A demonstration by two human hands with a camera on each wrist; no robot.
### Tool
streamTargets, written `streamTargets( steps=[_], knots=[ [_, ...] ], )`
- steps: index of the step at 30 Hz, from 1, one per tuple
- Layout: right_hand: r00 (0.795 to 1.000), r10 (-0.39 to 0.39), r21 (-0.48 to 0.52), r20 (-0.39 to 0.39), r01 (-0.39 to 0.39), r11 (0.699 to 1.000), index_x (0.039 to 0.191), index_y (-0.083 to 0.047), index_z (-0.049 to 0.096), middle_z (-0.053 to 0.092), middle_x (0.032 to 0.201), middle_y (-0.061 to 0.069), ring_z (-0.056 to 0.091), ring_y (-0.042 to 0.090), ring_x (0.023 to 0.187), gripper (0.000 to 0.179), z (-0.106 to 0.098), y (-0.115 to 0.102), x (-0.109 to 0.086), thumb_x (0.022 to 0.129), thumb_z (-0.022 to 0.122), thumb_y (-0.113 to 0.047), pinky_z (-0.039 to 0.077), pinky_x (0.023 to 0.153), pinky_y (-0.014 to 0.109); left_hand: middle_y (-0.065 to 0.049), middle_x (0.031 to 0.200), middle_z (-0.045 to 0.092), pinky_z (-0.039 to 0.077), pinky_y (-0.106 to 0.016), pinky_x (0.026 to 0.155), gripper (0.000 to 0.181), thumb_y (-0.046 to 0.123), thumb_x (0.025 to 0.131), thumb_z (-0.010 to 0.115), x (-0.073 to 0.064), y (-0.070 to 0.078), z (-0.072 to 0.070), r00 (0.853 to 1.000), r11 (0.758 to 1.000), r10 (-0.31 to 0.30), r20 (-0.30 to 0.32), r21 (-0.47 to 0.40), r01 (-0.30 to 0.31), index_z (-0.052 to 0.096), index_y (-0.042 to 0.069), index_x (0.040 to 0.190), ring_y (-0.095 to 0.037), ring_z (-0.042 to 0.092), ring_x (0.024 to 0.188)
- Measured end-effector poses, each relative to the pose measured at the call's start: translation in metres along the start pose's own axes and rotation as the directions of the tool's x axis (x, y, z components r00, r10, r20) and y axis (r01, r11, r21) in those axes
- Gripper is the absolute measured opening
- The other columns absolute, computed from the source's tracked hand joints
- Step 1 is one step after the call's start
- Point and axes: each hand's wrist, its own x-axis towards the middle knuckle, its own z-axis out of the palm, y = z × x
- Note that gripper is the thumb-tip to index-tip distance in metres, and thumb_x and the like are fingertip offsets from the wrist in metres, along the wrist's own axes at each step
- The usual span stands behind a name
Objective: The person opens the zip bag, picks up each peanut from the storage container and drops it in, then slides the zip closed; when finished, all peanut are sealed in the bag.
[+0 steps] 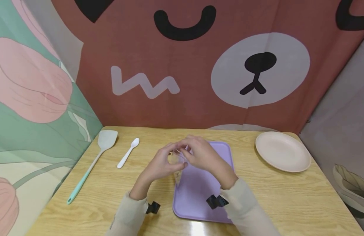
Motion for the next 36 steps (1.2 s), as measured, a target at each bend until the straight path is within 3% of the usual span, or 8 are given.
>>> streamTargets(
  steps=[3, 7, 12, 18, 23, 26, 31, 36],
  knots=[
    [0.997, 0.046, 0.025, -0.06, -0.045, 0.999, 0.093, -0.012, 0.071, 0.064, 0.085, -0.004, 0.059, 0.012, 0.077, 0.003, -0.002, -0.002, -0.004, 0.09, 0.072, -0.013, 0.05, 0.068, 0.033, -0.005, 0.111, 0.063, 0.049, -0.042, 0.089, 0.067, 0.023, 0.081, 0.08, 0.001, -0.002, -0.001, 1.0, 1.0, -0.004, -0.007, 0.011, 0.004, 0.054, 0.006, 0.14, -0.019, 0.058, 0.102],
    [0.989, 0.103, 0.018, -0.105, -0.102, 0.995, 0.079, -0.018, 0.064, 0.058, 0.078, -0.004, 0.056, 0.015, 0.074, 0.018, 0.0, -0.004, -0.013, 0.086, 0.078, -0.027, 0.048, 0.066, 0.032, -0.004, 0.113, 0.063, 0.048, -0.043, 0.091, 0.066, 0.021, 0.081, 0.08, 0.0, -0.003, -0.004, 0.997, 0.999, -0.048, -0.068, 0.016, 0.049, 0.054, 0.003, 0.139, -0.019, 0.058, 0.104],
    [0.984, 0.128, 0.012, -0.121, -0.128, 0.992, 0.086, -0.017, 0.074, 0.058, 0.084, -0.008, 0.055, 0.012, 0.079, 0.011, 0.011, -0.003, -0.019, 0.087, 0.077, -0.027, 0.048, 0.068, 0.032, -0.01, 0.113, 0.064, 0.048, -0.049, 0.09, 0.067, 0.019, 0.08, 0.082, 0.002, -0.004, -0.005, 0.983, 0.998, -0.046, -0.177, 0.023, 0.05, 0.054, -0.001, 0.138, -0.026, 0.057, 0.103],
    [0.97, 0.139, 0.037, -0.199, -0.134, 0.99, 0.089, -0.011, 0.075, 0.061, 0.088, -0.004, 0.056, 0.014, 0.081, 0.005, 0.016, -0.004, -0.018, 0.088, 0.073, -0.016, 0.05, 0.068, 0.037, -0.01, 0.11, 0.064, 0.048, -0.044, 0.086, 0.07, 0.025, 0.079, 0.084, 0.005, -0.001, 0.0, 0.97, 0.997, -0.013, -0.244, 0.069, 0.031, 0.054, -0.002, 0.136, -0.024, 0.059, 0.1],
    [0.955, 0.148, 0.052, -0.258, -0.139, 0.989, 0.088, -0.01, 0.074, 0.064, 0.088, -0.004, 0.059, 0.014, 0.08, 0.005, 0.009, -0.003, -0.021, 0.088, 0.07, -0.009, 0.049, 0.068, 0.037, -0.003, 0.11, 0.064, 0.047, -0.048, 0.09, 0.071, 0.029, 0.079, 0.085, 0.003, -0.003, -0.004, 0.98, 0.996, -0.065, -0.189, -0.065, 0.053, 0.054, 0.005, 0.138, -0.021, 0.06, 0.101],
    [0.939, 0.146, 0.084, -0.312, -0.126, 0.988, 0.088, -0.01, 0.074, 0.064, 0.084, -0.006, 0.059, 0.012, 0.077, 0.006, 0.003, -0.001, -0.024, 0.088, 0.071, -0.006, 0.049, 0.067, 0.035, -0.003, 0.109, 0.066, 0.048, -0.049, 0.088, 0.053, 0.024, 0.088, 0.077, 0.002, -0.006, -0.009, 0.981, 0.984, -0.076, -0.178, -0.172, 0.045, 0.057, 0.005, 0.134, -0.021, 0.061, 0.1],
    [0.927, 0.145, 0.175, -0.346, -0.088, 0.981, 0.09, -0.013, 0.074, 0.064, 0.084, -0.008, 0.059, 0.011, 0.079, 0.01, -0.007, 0.003, -0.027, 0.09, 0.07, -0.003, 0.049, 0.069, 0.031, -0.01, 0.101, 0.068, 0.05, -0.041, 0.082, 0.02, 0.012, 0.098, 0.062, 0.006, -0.006, -0.016, 0.978, 0.953, -0.016, -0.207, -0.301, -0.048, 0.066, 0.0, 0.114, -0.02, 0.063, 0.094],
    [0.925, 0.15, 0.206, -0.349, -0.081, 0.975, 0.092, -0.014, 0.074, 0.065, 0.088, -0.008, 0.058, 0.012, 0.08, 0.013, -0.017, 0.005, -0.033, 0.09, 0.07, -0.002, 0.048, 0.072, 0.029, -0.014, 0.097, 0.069, 0.05, -0.034, 0.08, 0.009, 0.006, 0.096, 0.064, 0.011, -0.002, -0.018, 0.96, 0.926, 0.02, -0.279, -0.356, -0.123, 0.069, -0.001, 0.099, -0.018, 0.063, 0.089]
  ],
)
